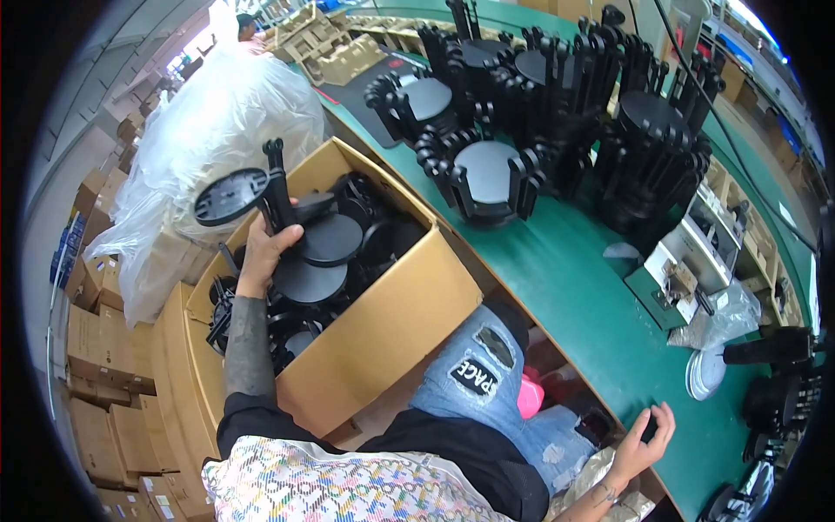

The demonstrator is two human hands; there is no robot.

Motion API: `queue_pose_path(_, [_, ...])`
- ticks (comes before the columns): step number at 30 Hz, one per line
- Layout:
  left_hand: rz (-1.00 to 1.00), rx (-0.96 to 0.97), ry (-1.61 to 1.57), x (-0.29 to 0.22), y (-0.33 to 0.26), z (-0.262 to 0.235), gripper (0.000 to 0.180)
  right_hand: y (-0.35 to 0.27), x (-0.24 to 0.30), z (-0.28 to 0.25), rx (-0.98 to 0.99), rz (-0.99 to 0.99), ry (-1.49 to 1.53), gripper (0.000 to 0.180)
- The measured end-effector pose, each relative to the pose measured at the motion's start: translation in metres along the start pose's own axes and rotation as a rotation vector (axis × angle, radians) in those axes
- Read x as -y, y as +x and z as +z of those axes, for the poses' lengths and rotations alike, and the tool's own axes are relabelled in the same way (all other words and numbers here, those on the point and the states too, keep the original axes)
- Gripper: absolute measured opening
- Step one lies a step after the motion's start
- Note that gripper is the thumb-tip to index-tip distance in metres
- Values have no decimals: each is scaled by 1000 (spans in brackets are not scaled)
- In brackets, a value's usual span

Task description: The person assembles black plastic base components with white circular covers using a pneumatic screwdriver.

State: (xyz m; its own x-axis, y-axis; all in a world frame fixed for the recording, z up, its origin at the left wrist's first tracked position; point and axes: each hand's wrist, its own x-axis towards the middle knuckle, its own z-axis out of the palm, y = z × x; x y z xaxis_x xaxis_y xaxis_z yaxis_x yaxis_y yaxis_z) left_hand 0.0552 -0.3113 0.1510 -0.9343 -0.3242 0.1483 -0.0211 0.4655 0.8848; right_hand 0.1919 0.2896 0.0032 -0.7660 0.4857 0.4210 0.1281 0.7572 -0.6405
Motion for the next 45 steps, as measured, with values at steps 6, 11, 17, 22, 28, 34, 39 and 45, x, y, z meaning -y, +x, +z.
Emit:
queue_pose_path(6, [81,129,-235,-3,-41,-3,78,-8,13,8,30,11,234,10])
queue_pose_path(11, [636,884,-242,-52,-47,66,75,-13,93,26,268,-66,699,21])
queue_pose_path(17, [334,1077,-1085,-28,-93,171,84,-16,139,66,479,-40,1014,91])
queue_pose_path(22, [-403,1466,-1038,-57,-104,214,81,-9,119,30,755,258,1113,126])
queue_pose_path(28, [-170,1364,-915,-45,-124,274,72,-31,100,10,509,402,1207,112])
queue_pose_path(34, [-212,1361,-750,-15,-135,330,82,-44,60,6,252,420,1088,57])
queue_pose_path(39, [-293,1286,-693,-29,-137,327,76,-44,55,11,200,237,522,58])
queue_pose_path(45, [-275,1258,-594,-21,-140,330,55,-27,55,-9,-15,-12,326,60])
